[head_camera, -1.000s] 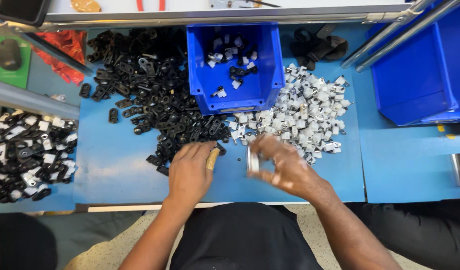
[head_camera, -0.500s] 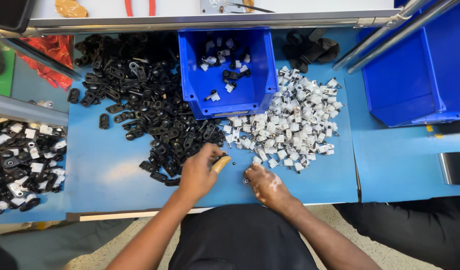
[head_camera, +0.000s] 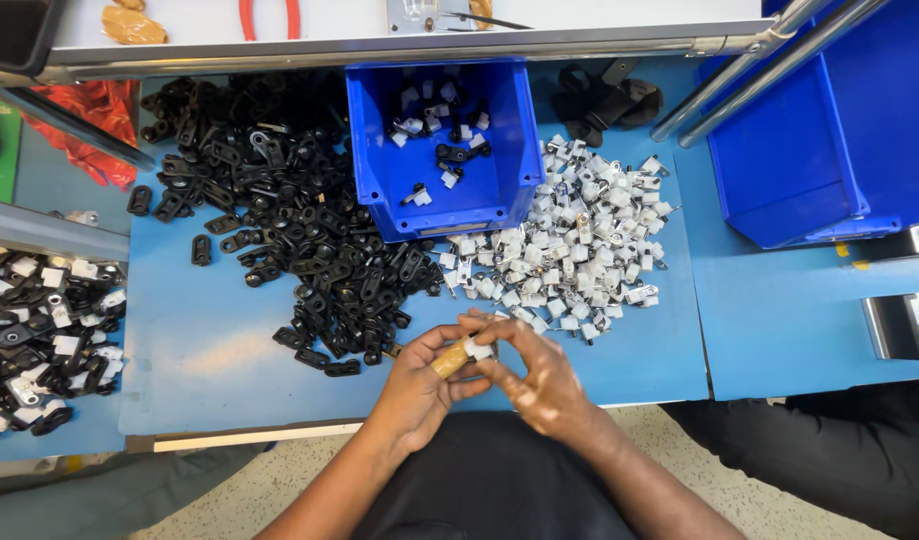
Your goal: The person repeatedly picks up small black and white plastic components from a blue table and presses them together by hand. The person places the assembled units into a blue bin. The person's hands are covered in a white substance.
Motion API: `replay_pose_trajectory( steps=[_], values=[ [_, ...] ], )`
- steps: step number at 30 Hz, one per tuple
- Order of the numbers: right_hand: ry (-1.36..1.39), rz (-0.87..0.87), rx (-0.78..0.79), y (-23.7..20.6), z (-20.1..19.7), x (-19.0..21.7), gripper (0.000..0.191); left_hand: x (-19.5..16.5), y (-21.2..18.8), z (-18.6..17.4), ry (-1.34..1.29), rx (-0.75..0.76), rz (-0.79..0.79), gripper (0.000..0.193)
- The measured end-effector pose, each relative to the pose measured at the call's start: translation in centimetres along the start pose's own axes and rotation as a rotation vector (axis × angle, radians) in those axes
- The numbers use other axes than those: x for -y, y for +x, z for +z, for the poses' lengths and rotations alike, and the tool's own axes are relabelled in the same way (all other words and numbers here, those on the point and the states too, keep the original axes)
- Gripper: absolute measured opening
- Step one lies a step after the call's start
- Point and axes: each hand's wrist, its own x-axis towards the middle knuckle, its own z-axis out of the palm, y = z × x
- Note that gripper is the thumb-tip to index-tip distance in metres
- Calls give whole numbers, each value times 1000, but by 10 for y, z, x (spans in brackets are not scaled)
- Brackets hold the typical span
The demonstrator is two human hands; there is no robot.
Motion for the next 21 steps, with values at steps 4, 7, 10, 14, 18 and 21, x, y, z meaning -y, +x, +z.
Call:
replay_pose_trajectory(
  steps=[4, 7, 10, 14, 18, 21],
  values=[
    [-221, -140, -81, 8, -6, 16, 23, -4, -6, 4, 37, 54, 75, 17],
    [-183, 78, -50, 7, -11, 20, 24, -4, -11, 5, 162, 16, 108, 17],
    [-69, 266, -62, 4, -10, 18, 24, -3, -12, 5, 216, -6, 137, 17],
    [104, 161, -176, -1, -7, 15, 18, -2, -12, 3, 127, -50, 104, 16],
    [-59, -169, -166, -4, -6, 15, 15, -4, -12, 3, 79, 26, 23, 20],
    [-67, -161, -206, -5, -6, 14, 19, -8, -11, 2, 57, 70, -48, 22]
  ],
)
